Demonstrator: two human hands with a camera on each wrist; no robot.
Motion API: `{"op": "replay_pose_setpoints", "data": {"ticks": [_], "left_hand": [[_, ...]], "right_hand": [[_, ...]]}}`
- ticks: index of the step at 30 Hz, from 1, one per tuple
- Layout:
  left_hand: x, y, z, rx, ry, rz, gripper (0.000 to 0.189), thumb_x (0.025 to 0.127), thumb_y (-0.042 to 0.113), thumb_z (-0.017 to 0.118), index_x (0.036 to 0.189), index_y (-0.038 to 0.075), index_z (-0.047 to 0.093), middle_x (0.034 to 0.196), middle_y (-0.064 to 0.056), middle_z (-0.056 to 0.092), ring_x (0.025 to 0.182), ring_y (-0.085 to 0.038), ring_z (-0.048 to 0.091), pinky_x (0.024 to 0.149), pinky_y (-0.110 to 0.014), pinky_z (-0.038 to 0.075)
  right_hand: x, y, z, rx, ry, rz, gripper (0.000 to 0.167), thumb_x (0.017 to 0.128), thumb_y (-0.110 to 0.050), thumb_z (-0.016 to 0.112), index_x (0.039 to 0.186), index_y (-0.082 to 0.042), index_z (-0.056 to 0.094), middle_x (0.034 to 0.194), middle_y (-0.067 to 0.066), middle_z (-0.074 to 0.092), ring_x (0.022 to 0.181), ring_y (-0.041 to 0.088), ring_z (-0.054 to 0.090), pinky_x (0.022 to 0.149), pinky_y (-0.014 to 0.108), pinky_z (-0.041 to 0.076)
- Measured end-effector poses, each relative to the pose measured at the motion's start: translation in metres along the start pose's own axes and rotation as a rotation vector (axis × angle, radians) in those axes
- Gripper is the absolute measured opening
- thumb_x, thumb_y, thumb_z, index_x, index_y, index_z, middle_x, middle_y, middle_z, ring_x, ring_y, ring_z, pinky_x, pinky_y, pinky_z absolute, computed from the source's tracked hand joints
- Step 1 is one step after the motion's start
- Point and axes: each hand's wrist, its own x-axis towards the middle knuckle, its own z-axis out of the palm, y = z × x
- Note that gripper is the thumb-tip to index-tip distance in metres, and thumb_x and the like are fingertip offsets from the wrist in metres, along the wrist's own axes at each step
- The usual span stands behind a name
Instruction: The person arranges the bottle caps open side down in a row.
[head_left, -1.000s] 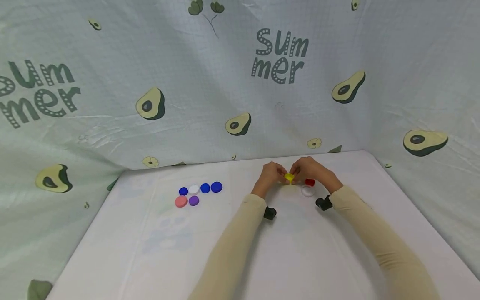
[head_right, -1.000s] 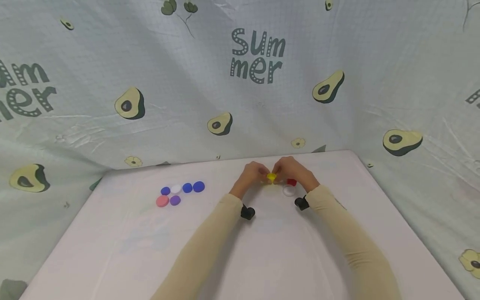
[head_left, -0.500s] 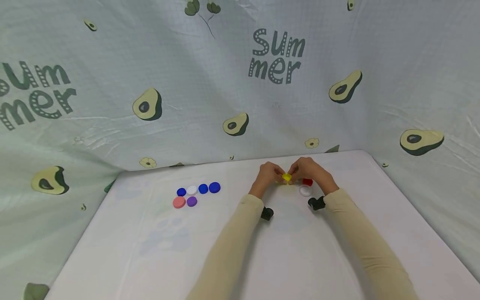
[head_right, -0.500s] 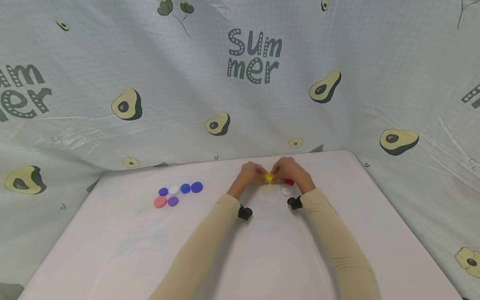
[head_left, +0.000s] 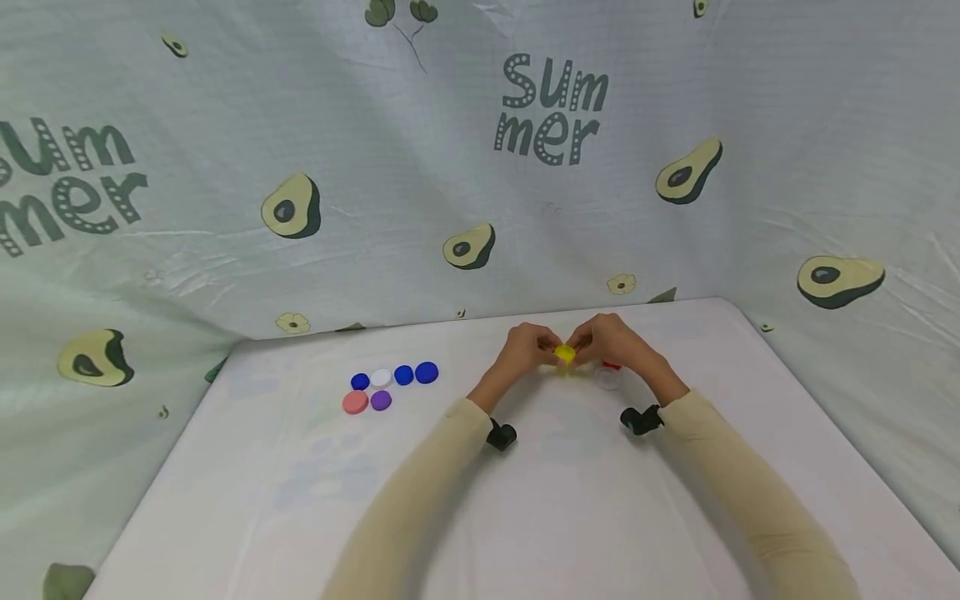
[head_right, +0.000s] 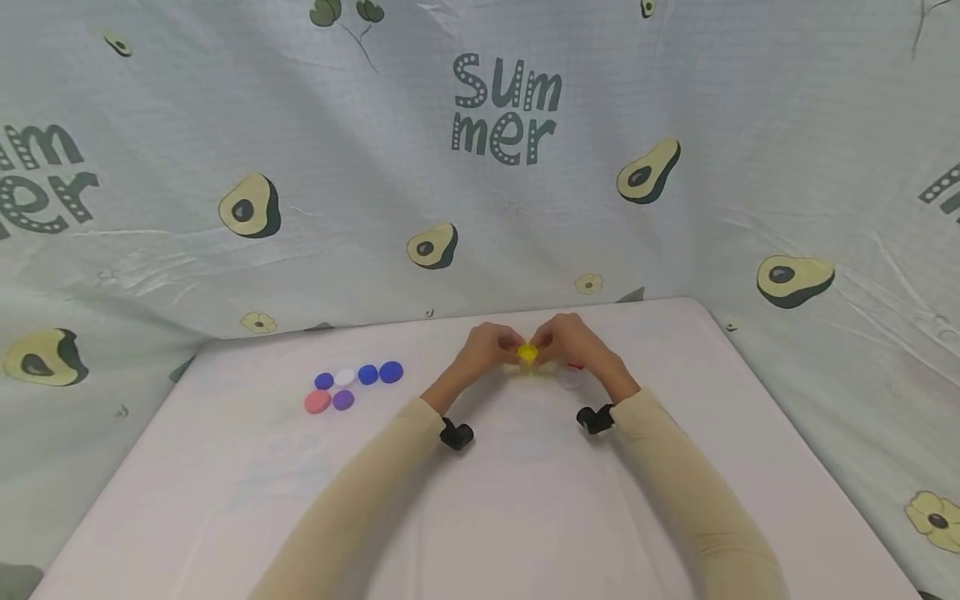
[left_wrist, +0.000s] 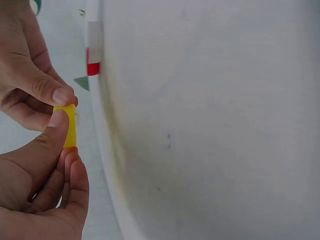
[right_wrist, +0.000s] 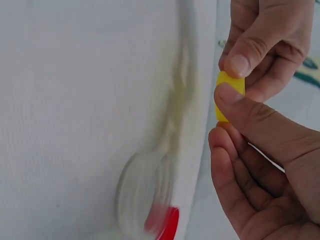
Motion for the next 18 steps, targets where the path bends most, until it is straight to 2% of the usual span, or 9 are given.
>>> {"op": "replay_pose_setpoints", "data": {"ticks": [3,6,11,18], "left_hand": [[-0.011,0.000,-0.007,0.003,0.004,0.052,0.019,0.083,0.006,0.084,0.100,0.001,0.078,0.086,-0.007,0.071,0.075,-0.011,0.055,0.064,-0.016,0.045],[-0.021,0.000,-0.012,-0.002,0.004,0.076,0.019,0.083,0.005,0.084,0.099,0.000,0.077,0.086,-0.008,0.071,0.076,-0.011,0.056,0.064,-0.016,0.046],[-0.039,0.000,-0.014,-0.019,0.008,0.094,0.018,0.084,0.005,0.083,0.100,0.000,0.076,0.086,-0.007,0.071,0.076,-0.011,0.058,0.064,-0.016,0.048],[-0.058,0.001,-0.019,-0.026,0.060,0.105,0.017,0.084,0.001,0.082,0.100,-0.001,0.076,0.089,-0.009,0.073,0.077,-0.013,0.062,0.069,-0.018,0.053]], "right_hand": [[-0.006,-0.012,0.003,0.012,0.018,-0.027,0.016,0.079,-0.009,0.087,0.094,-0.007,0.082,0.086,0.001,0.078,0.078,0.013,0.070,0.071,0.029,0.056],[-0.014,-0.023,0.006,0.024,0.030,-0.045,0.016,0.080,-0.007,0.086,0.095,-0.006,0.081,0.086,0.002,0.077,0.077,0.013,0.069,0.069,0.029,0.056],[-0.024,-0.032,0.014,0.034,0.039,-0.079,0.018,0.080,-0.007,0.086,0.097,-0.004,0.081,0.087,0.003,0.078,0.076,0.012,0.069,0.067,0.027,0.056],[-0.031,-0.044,0.023,0.058,0.085,-0.113,0.021,0.079,-0.010,0.087,0.097,-0.003,0.081,0.088,0.005,0.078,0.075,0.013,0.070,0.065,0.024,0.057]]}}
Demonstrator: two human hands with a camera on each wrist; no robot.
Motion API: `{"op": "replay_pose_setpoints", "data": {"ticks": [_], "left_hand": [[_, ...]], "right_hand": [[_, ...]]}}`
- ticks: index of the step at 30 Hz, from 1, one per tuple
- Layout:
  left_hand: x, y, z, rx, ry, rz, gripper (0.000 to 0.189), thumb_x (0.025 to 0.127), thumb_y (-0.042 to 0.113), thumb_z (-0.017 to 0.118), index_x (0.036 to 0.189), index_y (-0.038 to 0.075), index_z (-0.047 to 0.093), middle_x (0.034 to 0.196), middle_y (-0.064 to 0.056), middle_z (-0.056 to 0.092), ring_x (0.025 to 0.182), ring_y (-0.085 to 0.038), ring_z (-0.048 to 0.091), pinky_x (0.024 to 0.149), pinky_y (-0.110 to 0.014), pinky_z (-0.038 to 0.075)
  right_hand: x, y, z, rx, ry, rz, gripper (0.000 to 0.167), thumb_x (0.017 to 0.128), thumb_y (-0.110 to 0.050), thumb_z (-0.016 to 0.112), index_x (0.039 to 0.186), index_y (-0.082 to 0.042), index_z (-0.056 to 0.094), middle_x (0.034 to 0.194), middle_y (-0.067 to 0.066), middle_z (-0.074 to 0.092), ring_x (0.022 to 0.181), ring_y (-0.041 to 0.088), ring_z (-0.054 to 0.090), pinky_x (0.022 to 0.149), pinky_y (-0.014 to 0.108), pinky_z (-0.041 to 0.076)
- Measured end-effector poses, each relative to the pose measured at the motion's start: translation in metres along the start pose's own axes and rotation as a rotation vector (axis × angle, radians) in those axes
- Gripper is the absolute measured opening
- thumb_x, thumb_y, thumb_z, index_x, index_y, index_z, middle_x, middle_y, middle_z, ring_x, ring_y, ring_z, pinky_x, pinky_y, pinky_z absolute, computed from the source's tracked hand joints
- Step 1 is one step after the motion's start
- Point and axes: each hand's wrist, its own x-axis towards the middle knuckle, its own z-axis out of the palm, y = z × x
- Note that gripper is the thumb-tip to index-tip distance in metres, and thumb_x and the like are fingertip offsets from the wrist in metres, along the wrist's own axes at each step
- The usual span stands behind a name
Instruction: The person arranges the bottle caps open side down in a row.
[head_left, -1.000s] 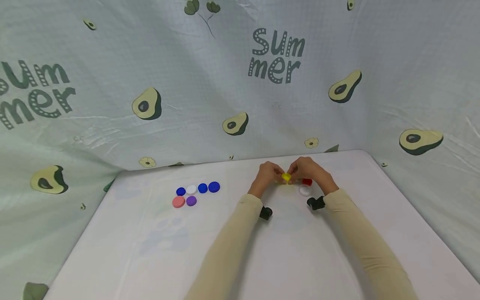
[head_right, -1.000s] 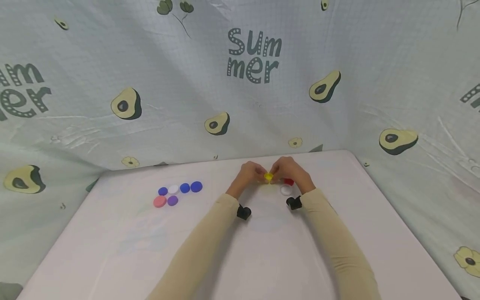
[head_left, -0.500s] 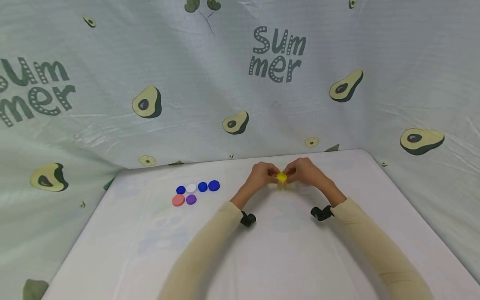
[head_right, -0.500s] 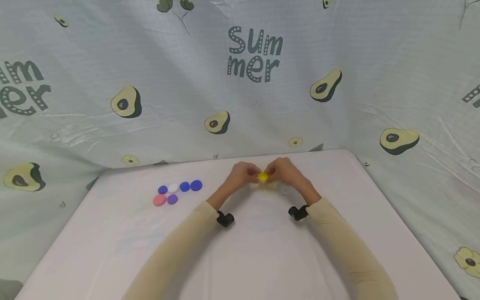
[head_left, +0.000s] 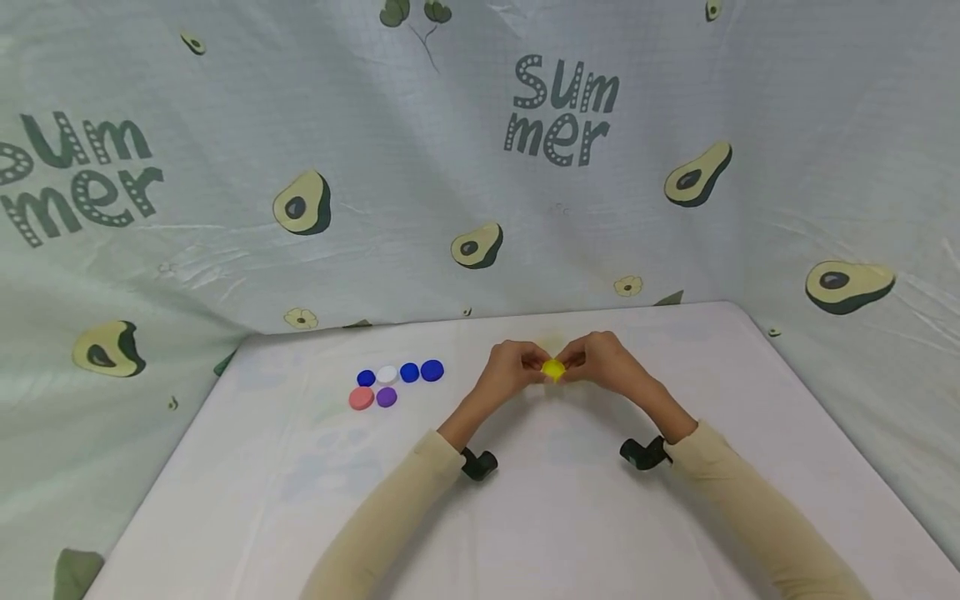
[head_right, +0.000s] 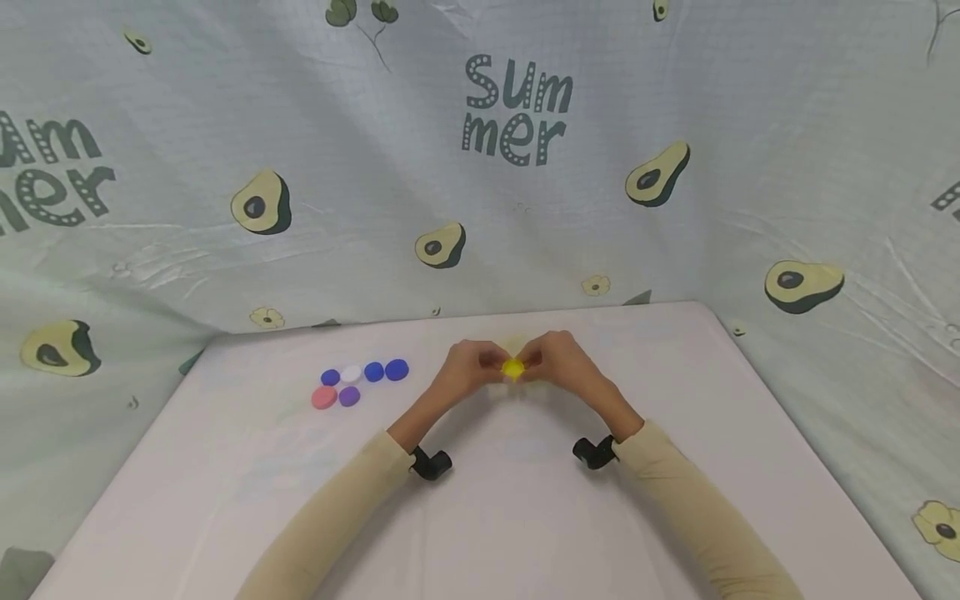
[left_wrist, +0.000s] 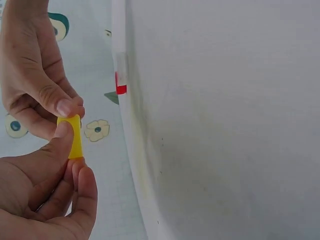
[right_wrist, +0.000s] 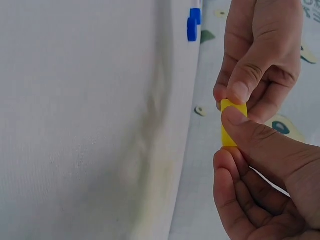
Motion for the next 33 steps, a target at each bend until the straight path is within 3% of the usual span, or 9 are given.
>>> {"op": "replay_pose_setpoints", "data": {"ticks": [14,22,33], "left_hand": [[-0.019,-0.003,-0.012,0.026,0.044,0.010,0.022,0.081,0.003,0.085,0.100,0.000,0.076,0.093,-0.008,0.073,0.082,-0.016,0.064,0.076,-0.022,0.057],[-0.037,-0.012,-0.025,-0.015,0.017,-0.006,0.023,0.088,0.007,0.080,0.109,0.002,0.073,0.101,-0.008,0.071,0.089,-0.018,0.064,0.083,-0.026,0.058],[-0.053,-0.021,-0.042,-0.025,0.037,-0.077,0.025,0.095,0.019,0.074,0.117,0.007,0.070,0.104,-0.004,0.071,0.098,-0.020,0.068,0.086,-0.031,0.059]], "right_hand": [[-0.002,-0.017,0.016,0.023,0.043,-0.025,0.026,0.078,-0.007,0.088,0.102,-0.002,0.079,0.091,0.006,0.077,0.077,0.013,0.069,0.070,0.026,0.059],[-0.001,-0.017,0.035,0.079,0.036,-0.005,0.029,0.084,-0.014,0.085,0.111,-0.006,0.078,0.095,0.001,0.075,0.082,0.012,0.069,0.074,0.026,0.060],[0.002,-0.029,0.046,0.136,0.102,-0.135,0.033,0.087,-0.010,0.080,0.119,-0.005,0.075,0.112,0.008,0.075,0.097,0.020,0.073,0.085,0.029,0.060]]}}
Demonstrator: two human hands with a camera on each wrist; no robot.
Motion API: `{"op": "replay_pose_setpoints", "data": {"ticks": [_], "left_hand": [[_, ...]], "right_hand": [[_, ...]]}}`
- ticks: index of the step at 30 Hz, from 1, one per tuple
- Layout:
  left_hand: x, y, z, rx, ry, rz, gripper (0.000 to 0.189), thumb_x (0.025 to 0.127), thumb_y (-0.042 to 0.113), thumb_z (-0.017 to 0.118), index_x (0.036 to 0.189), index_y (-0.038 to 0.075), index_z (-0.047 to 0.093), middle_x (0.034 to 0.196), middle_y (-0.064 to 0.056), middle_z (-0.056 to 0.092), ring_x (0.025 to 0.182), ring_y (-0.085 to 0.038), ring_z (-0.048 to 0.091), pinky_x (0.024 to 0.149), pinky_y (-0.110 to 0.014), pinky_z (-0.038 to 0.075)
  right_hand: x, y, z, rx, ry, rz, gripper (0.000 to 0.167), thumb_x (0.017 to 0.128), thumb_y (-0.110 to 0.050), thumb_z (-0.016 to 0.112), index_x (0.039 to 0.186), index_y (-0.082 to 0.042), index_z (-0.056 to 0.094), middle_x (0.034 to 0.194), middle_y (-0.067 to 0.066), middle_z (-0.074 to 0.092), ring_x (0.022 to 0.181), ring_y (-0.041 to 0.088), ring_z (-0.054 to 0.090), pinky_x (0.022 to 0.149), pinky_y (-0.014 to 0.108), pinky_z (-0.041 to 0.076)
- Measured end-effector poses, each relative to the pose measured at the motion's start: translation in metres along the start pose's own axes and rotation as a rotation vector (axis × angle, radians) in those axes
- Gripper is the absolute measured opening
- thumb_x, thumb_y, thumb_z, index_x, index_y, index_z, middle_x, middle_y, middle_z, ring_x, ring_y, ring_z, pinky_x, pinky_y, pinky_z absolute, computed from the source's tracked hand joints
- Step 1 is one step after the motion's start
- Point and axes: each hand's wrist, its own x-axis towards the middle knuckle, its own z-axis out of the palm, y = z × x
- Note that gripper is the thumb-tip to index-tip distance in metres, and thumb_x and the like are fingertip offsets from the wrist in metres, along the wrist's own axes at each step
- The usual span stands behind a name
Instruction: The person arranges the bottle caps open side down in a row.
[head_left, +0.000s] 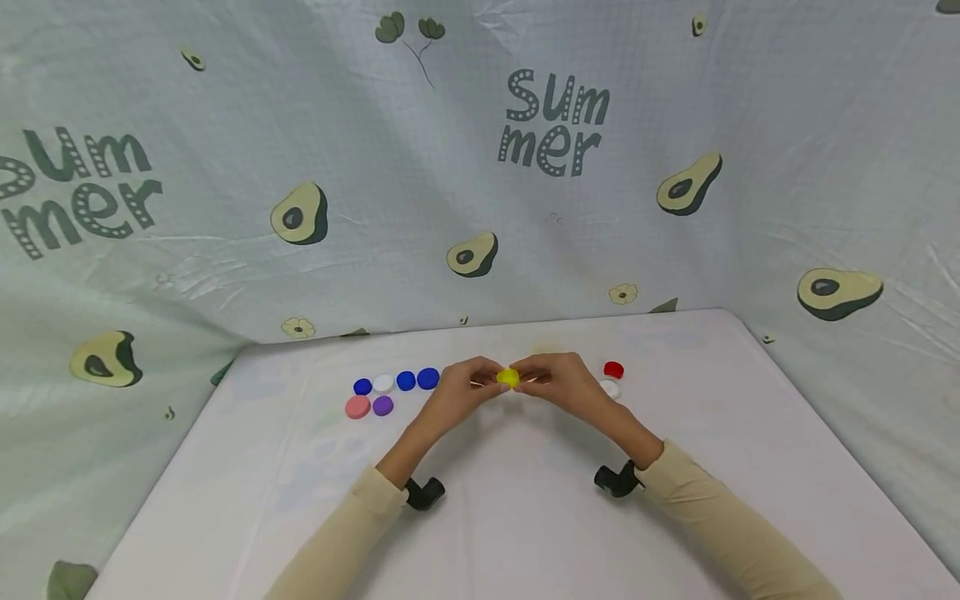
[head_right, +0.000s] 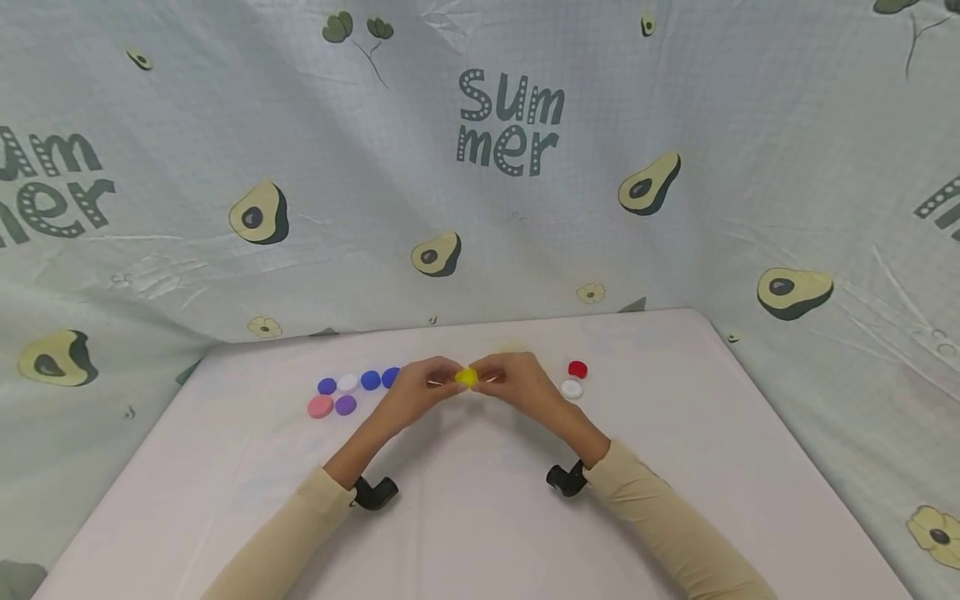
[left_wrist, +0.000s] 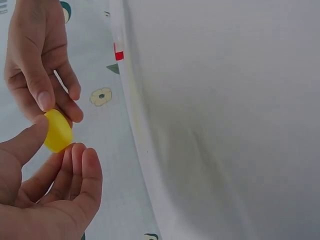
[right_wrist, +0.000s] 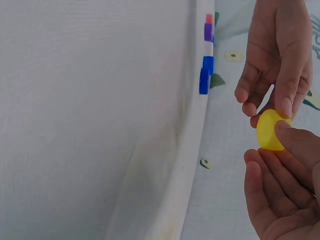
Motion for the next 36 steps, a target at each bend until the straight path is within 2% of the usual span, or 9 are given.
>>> {"op": "replay_pose_setpoints", "data": {"ticks": [4,12,18,21,24,27,31,36], "left_hand": [[-0.004,-0.005,-0.005,-0.012,0.003,-0.034,0.027,0.097,0.025,0.072,0.119,0.008,0.070,0.110,-0.004,0.072,0.104,-0.021,0.068,0.087,-0.033,0.059],[-0.016,-0.013,-0.017,-0.110,-0.026,-0.107,0.032,0.101,0.034,0.066,0.123,0.012,0.069,0.113,-0.003,0.072,0.102,-0.027,0.071,0.090,-0.040,0.058],[-0.024,-0.015,-0.028,-0.141,-0.035,-0.107,0.035,0.104,0.033,0.061,0.126,0.007,0.066,0.116,-0.010,0.071,0.103,-0.032,0.071,0.094,-0.046,0.057],[-0.029,-0.016,-0.033,-0.121,-0.006,-0.096,0.034,0.103,0.032,0.062,0.125,0.007,0.066,0.116,-0.008,0.071,0.104,-0.029,0.070,0.093,-0.043,0.058],[-0.034,-0.018,-0.039,-0.103,0.050,-0.043,0.029,0.102,0.027,0.065,0.124,0.009,0.067,0.117,-0.005,0.071,0.106,-0.024,0.069,0.093,-0.036,0.058],[-0.038,-0.022,-0.045,-0.121,0.112,0.058,0.026,0.098,0.015,0.069,0.122,0.006,0.067,0.117,-0.008,0.071,0.107,-0.023,0.068,0.093,-0.031,0.057],[-0.045,-0.027,-0.051,-0.144,0.159,0.170,0.035,0.091,0.001,0.074,0.125,0.001,0.065,0.117,-0.012,0.070,0.106,-0.026,0.069,0.091,-0.028,0.057],[-0.052,-0.036,-0.056,-0.106,0.201,0.239,0.038,0.089,-0.003,0.075,0.125,0.001,0.066,0.117,-0.012,0.070,0.103,-0.026,0.070,0.089,-0.025,0.058]], "right_hand": [[0.002,-0.002,0.005,0.032,-0.010,-0.046,0.039,0.087,-0.007,0.080,0.124,-0.002,0.072,0.117,0.012,0.074,0.101,0.022,0.074,0.085,0.028,0.059],[0.013,-0.005,0.020,0.078,0.007,-0.132,0.039,0.085,0.000,0.079,0.123,0.004,0.070,0.117,0.014,0.073,0.102,0.023,0.074,0.085,0.026,0.059],[0.021,-0.013,0.031,0.078,0.035,-0.142,0.034,0.088,-0.004,0.079,0.121,0.000,0.072,0.116,0.009,0.074,0.100,0.020,0.074,0.084,0.024,0.059],[0.025,-0.017,0.037,0.076,0.035,-0.133,0.031,0.088,-0.006,0.079,0.119,-0.003,0.073,0.114,0.008,0.074,0.098,0.019,0.074,0.082,0.024,0.059],[0.030,-0.021,0.044,0.071,0.029,-0.113,0.029,0.089,-0.011,0.079,0.116,-0.006,0.074,0.112,0.005,0.074,0.095,0.016,0.073,0.082,0.022,0.059],[0.034,-0.024,0.051,0.066,0.031,-0.083,0.025,0.091,-0.015,0.078,0.115,-0.010,0.075,0.110,0.001,0.074,0.091,0.011,0.072,0.080,0.020,0.058],[0.039,-0.029,0.060,0.087,0.048,-0.056,0.026,0.093,-0.016,0.076,0.118,-0.011,0.071,0.105,0.000,0.075,0.087,0.009,0.072,0.078,0.022,0.059],[0.042,-0.034,0.069,0.105,0.030,-0.075,0.032,0.094,-0.016,0.075,0.125,-0.011,0.067,0.101,0.003,0.076,0.086,0.011,0.073,0.077,0.023,0.059]]}}
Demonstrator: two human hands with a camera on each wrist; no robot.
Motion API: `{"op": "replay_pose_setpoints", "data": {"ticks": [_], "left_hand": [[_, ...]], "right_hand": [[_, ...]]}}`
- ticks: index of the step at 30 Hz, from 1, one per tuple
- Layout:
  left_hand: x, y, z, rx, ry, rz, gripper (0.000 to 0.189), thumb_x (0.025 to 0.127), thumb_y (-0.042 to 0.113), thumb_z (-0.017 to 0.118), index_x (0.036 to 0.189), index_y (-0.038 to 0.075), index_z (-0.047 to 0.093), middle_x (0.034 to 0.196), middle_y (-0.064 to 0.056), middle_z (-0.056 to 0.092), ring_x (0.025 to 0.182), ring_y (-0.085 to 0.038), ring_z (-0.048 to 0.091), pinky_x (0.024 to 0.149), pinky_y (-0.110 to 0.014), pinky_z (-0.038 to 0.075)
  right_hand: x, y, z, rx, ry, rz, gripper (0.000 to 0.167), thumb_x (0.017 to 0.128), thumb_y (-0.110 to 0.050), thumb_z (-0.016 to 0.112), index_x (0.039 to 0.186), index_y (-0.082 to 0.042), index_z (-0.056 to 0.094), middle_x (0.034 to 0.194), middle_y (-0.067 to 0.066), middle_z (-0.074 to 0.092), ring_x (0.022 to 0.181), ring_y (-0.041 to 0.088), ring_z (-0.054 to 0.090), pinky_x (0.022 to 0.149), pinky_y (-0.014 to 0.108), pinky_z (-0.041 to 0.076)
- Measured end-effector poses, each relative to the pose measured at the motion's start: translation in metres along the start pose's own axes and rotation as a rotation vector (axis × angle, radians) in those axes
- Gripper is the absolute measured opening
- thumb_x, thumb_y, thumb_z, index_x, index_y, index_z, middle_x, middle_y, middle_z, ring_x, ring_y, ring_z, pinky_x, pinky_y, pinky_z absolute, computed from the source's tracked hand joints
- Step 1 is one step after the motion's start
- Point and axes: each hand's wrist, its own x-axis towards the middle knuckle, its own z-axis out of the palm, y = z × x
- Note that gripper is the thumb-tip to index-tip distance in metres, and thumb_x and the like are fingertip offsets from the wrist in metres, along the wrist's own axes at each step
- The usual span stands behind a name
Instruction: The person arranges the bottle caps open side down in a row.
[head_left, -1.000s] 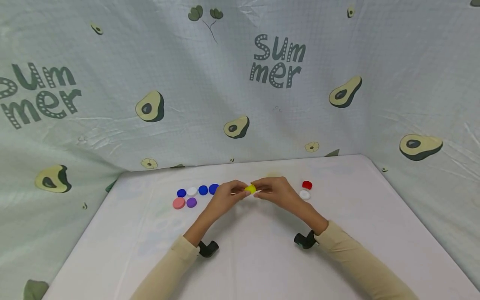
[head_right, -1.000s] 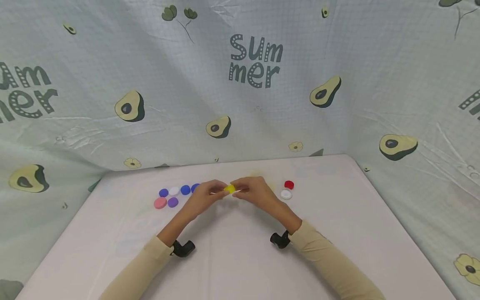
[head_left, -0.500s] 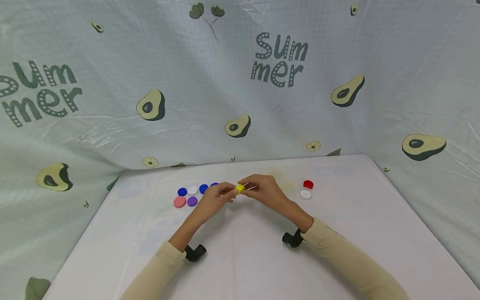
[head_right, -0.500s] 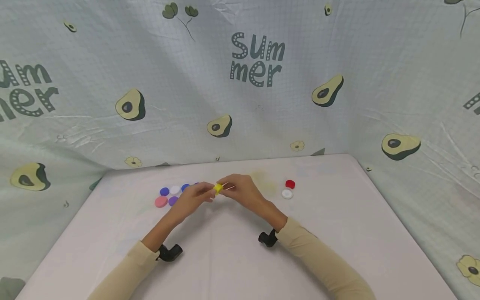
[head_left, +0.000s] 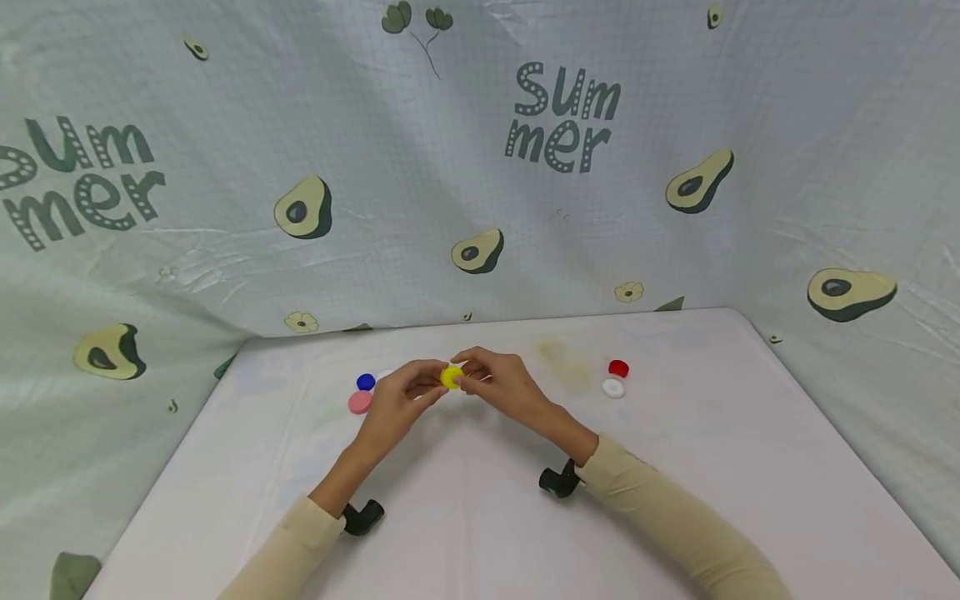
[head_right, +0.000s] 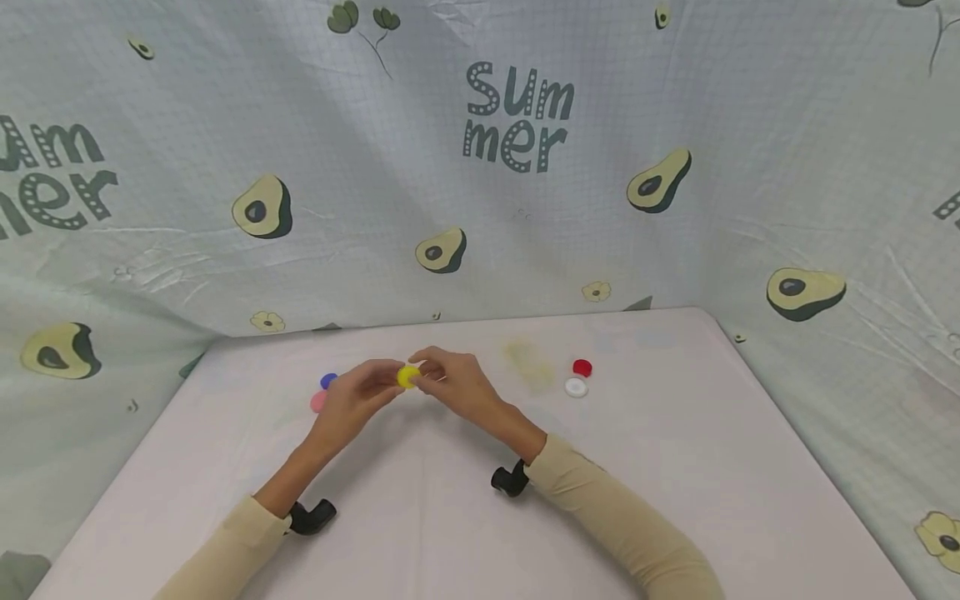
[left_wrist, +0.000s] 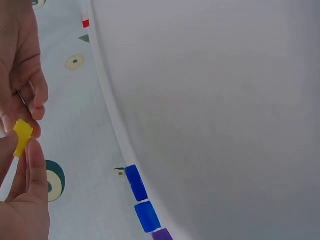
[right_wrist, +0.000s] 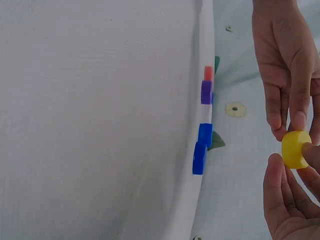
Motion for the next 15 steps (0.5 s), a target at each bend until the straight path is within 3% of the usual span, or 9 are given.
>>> {"op": "replay_pose_setpoints", "data": {"ticks": [9,15], "left_hand": [[-0.003,0.000,-0.015,0.065,0.006,0.038,0.033,0.086,-0.005,0.077,0.117,0.002,0.071,0.113,-0.009,0.069,0.101,-0.024,0.070,0.088,-0.025,0.058],[0.000,0.000,-0.026,0.228,-0.002,0.111,0.028,0.085,0.002,0.079,0.112,0.003,0.073,0.109,-0.007,0.072,0.094,-0.024,0.071,0.082,-0.039,0.061]], "right_hand": [[0.005,-0.005,0.007,0.012,-0.068,-0.048,0.036,0.089,-0.011,0.079,0.124,-0.007,0.068,0.110,0.004,0.074,0.090,0.011,0.071,0.081,0.018,0.057],[0.010,-0.011,0.015,0.022,-0.081,-0.050,0.032,0.092,-0.011,0.076,0.123,-0.005,0.069,0.113,0.007,0.074,0.097,0.016,0.072,0.084,0.019,0.057]]}}
